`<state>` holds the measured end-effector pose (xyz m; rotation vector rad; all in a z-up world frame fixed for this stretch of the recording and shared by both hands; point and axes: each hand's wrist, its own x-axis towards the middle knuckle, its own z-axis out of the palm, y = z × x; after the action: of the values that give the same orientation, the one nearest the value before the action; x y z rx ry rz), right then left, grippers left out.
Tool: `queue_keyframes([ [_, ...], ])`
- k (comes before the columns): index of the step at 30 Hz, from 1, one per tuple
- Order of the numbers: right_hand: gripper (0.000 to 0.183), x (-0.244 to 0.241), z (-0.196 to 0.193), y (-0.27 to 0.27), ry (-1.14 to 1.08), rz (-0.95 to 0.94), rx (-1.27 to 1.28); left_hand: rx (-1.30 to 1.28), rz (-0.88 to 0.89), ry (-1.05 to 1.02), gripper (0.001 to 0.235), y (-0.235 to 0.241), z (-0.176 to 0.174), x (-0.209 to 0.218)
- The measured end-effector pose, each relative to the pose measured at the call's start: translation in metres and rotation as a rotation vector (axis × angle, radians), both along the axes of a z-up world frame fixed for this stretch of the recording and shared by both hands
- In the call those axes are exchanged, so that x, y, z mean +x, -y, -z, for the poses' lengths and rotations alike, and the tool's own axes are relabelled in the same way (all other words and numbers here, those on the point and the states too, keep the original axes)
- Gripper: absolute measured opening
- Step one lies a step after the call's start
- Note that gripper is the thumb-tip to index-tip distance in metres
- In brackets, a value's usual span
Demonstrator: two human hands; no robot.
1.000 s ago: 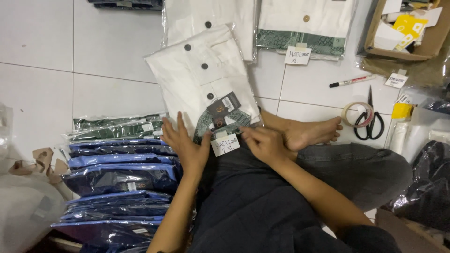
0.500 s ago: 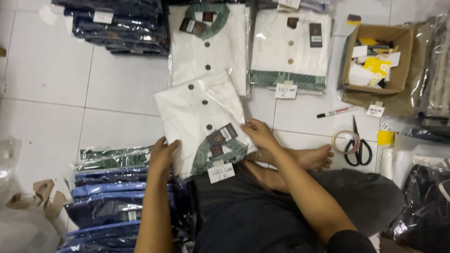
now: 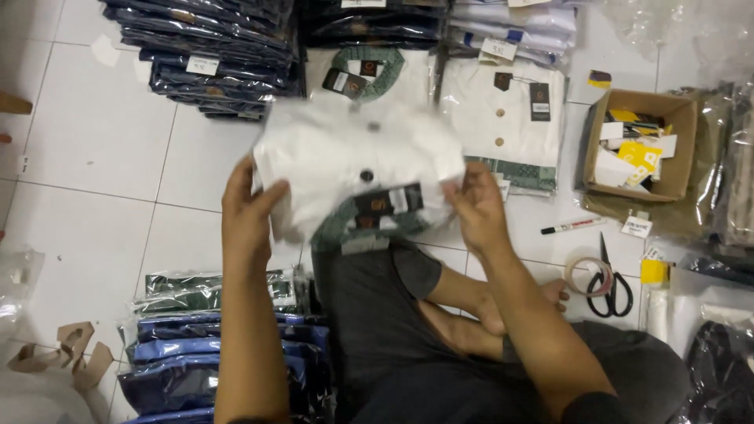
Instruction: The person sits on a tiled floor surrounded by stacks of packaged clothing. They write on small white paper labels using a black marker, then use scissors to cut pieces of clear tape. The person applies the tape to the labels and sticks them onto the plastic-wrapped garments.
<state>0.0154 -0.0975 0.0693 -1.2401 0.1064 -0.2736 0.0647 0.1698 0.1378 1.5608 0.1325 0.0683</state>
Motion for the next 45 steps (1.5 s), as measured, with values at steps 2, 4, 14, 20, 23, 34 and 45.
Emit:
queue_keyframes([
  [2,0.017,0.022,-0.015,-0.005,0.012,0.021,-0.03,0.029,0.005,0.043,0.052,0.006,0.004,0.024],
  [4,0.016,0.047,-0.004,-0.004,0.029,0.045,-0.061,0.057,0.012,0.091,0.052,0.008,0.027,0.053],
  [14,0.04,0.093,0.143,0.001,-0.513,0.07,-0.877,0.833,-0.055,-0.147,0.038,0.005,0.183,0.116],
  [20,0.058,0.091,0.143,0.001,-0.651,0.009,-0.788,0.849,0.051,-0.328,0.058,-0.009,0.218,0.117],
  [23,0.055,0.089,0.107,-0.017,-0.641,0.011,-0.774,0.825,0.092,-0.356,0.053,-0.005,0.202,0.116],
  [34,0.056,0.078,0.095,-0.016,-0.585,-0.05,-0.634,0.726,-0.026,-0.289,0.055,0.0,0.179,0.107],
  [45,0.048,0.061,0.105,-0.011,-0.39,-0.238,-0.769,1.239,0.005,-0.301,0.065,-0.001,0.18,0.091],
])
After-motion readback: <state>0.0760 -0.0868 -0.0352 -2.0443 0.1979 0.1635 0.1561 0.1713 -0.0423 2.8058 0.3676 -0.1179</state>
